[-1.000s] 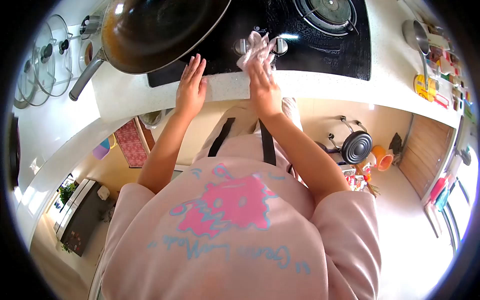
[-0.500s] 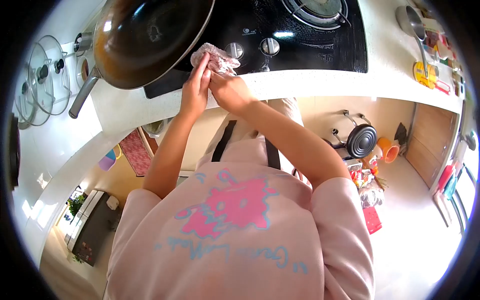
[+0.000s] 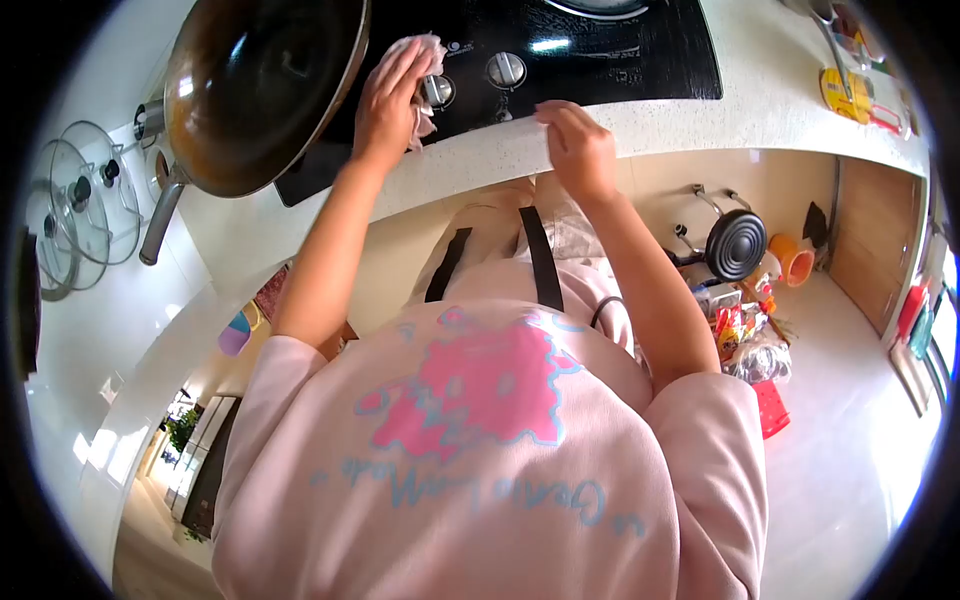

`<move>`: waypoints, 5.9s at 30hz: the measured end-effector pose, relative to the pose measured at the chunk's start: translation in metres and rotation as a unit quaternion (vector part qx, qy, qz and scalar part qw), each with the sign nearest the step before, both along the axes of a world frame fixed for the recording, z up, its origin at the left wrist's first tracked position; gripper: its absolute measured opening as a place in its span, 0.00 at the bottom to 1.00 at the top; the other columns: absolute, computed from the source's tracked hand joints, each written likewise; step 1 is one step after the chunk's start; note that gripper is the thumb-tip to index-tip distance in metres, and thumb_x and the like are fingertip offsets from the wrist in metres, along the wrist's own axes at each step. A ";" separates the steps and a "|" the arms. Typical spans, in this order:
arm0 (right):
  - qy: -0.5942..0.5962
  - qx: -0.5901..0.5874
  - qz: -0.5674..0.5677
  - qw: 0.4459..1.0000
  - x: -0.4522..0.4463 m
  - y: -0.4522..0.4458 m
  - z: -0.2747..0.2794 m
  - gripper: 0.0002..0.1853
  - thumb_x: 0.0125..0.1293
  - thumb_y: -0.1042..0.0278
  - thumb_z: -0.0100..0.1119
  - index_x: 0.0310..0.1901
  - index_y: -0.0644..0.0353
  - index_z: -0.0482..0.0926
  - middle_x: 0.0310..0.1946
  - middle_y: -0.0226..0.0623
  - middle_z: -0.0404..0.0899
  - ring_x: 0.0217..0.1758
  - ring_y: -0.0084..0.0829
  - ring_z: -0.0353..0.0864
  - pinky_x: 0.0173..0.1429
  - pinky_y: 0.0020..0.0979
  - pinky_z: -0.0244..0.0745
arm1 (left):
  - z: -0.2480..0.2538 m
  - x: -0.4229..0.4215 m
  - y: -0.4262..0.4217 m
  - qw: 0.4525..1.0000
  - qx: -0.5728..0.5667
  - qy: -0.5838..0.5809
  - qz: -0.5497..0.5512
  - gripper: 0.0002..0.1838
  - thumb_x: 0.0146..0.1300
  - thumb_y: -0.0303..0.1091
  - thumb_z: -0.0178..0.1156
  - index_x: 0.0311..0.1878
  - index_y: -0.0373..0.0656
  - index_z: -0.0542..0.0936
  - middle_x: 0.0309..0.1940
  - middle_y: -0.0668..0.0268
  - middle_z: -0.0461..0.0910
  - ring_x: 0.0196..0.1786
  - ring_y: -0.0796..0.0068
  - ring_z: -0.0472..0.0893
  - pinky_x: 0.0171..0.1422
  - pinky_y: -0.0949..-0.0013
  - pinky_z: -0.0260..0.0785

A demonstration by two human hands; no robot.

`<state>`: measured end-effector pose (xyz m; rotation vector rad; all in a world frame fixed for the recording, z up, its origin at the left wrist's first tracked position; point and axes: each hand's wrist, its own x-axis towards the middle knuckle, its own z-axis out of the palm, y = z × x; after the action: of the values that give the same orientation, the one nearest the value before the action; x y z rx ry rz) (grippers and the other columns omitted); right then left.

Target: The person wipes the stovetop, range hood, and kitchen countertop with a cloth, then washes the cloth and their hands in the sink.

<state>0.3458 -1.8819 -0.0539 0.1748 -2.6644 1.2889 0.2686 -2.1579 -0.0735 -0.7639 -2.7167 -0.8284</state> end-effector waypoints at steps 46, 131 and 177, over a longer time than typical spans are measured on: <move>-0.079 0.092 -0.057 0.991 0.003 0.064 0.022 0.10 0.67 0.81 0.52 0.42 0.62 0.85 0.41 0.41 0.87 0.45 0.37 0.88 0.52 0.32 0.80 | -0.008 0.095 -0.106 0.909 -0.161 0.041 0.381 0.13 0.70 0.33 0.56 0.54 0.40 0.79 0.55 0.53 0.79 0.60 0.47 0.77 0.67 0.48 0.68; -0.094 0.008 -0.073 0.993 -0.054 0.362 0.047 0.15 0.58 0.91 0.48 0.39 0.65 0.83 0.40 0.45 0.86 0.43 0.40 0.87 0.49 0.33 0.81 | 0.005 -0.236 0.449 0.983 -0.110 -0.011 0.149 0.40 0.66 0.56 0.59 0.76 0.46 0.61 0.77 0.47 0.58 0.81 0.50 0.54 0.84 0.51 0.42; -0.120 -0.354 0.251 0.893 -0.173 0.159 0.306 0.10 0.70 0.69 0.59 0.49 0.64 0.76 0.38 0.30 0.79 0.40 0.18 0.73 0.45 0.24 0.70 | 0.344 -0.041 0.222 0.937 0.246 0.016 0.247 0.12 0.68 0.31 0.65 0.50 0.33 0.83 0.34 0.61 0.86 0.36 0.82 0.82 0.41 0.75 0.74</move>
<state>0.1724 -1.7228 0.2516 0.6585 -2.1823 2.4891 0.2279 -1.9362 0.2703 0.0126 -2.3370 -1.2588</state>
